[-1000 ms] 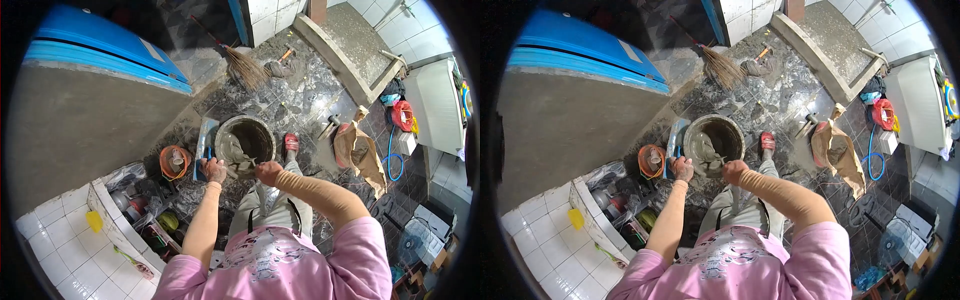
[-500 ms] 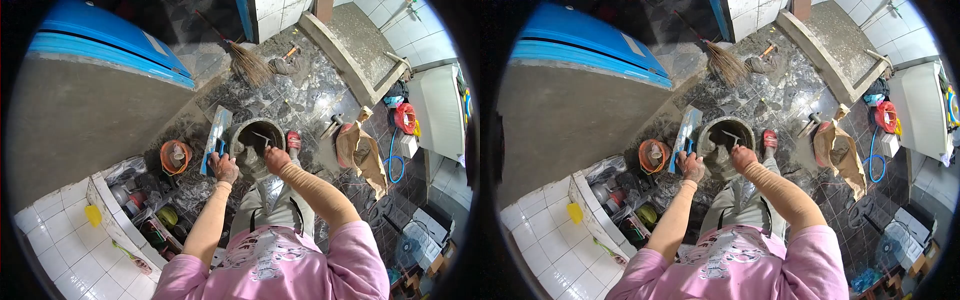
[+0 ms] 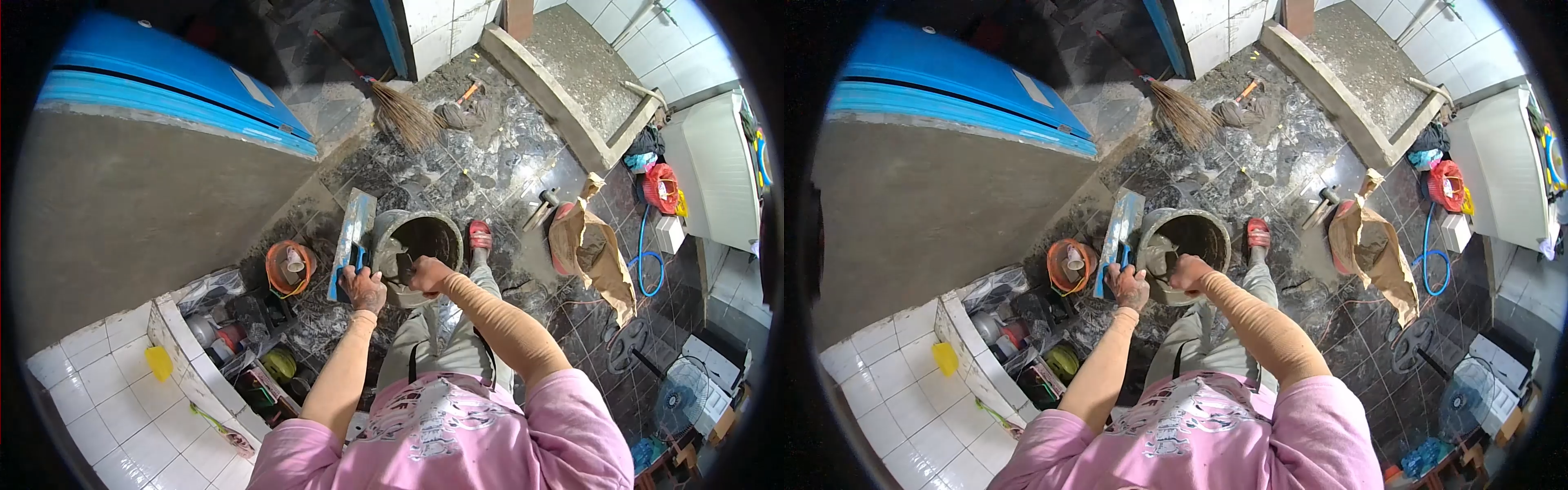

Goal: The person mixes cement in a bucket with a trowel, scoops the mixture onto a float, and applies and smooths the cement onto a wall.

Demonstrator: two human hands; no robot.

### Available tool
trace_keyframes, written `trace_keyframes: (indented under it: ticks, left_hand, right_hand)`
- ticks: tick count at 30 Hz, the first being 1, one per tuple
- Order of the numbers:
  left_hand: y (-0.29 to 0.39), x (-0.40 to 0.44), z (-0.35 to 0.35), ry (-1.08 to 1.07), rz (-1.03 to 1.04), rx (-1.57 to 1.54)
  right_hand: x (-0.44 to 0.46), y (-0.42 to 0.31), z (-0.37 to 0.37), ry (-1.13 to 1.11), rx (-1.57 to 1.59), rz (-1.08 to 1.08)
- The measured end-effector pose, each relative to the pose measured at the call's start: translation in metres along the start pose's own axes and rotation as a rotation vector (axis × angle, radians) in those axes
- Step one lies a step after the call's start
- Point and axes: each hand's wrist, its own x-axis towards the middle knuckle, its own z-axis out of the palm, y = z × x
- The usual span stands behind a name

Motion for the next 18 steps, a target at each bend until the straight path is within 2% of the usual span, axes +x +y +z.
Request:
trace_keyframes:
  ticks: [1, 5, 8, 9, 12, 16, 17, 18]
  left_hand:
    - [0.001, 0.001, -0.001, -0.008, -0.003, 0.006]
    - [-0.005, 0.002, -0.005, -0.008, -0.022, -0.001]
    - [-0.007, 0.008, -0.011, -0.068, -0.036, 0.007]
    - [-0.009, 0.008, -0.007, -0.023, -0.041, -0.012]
    - [-0.012, 0.016, -0.006, -0.059, -0.015, -0.014]
    - [-0.012, 0.024, -0.004, -0.076, -0.003, 0.010]
    - [-0.014, 0.025, -0.003, -0.069, 0.015, 0.027]
    - [-0.016, 0.027, -0.002, -0.062, 0.033, 0.044]
  right_hand:
    - [-0.005, -0.004, -0.006, -0.058, 0.394, 0.216]
    - [-0.016, 0.009, -0.006, -0.071, 1.046, 0.221]
    - [-0.030, 0.012, -0.006, 0.084, 1.141, 0.149]
    - [-0.033, 0.015, -0.008, 0.157, 0.918, 0.122]
    - [-0.029, 0.044, 0.003, 0.531, -0.078, -0.192]
    - [-0.014, 0.030, 0.011, 0.507, -0.210, 0.069]
    - [-0.008, 0.024, 0.010, 0.347, -0.200, 0.149]
    - [-0.005, 0.022, 0.018, 0.351, -0.218, 0.106]
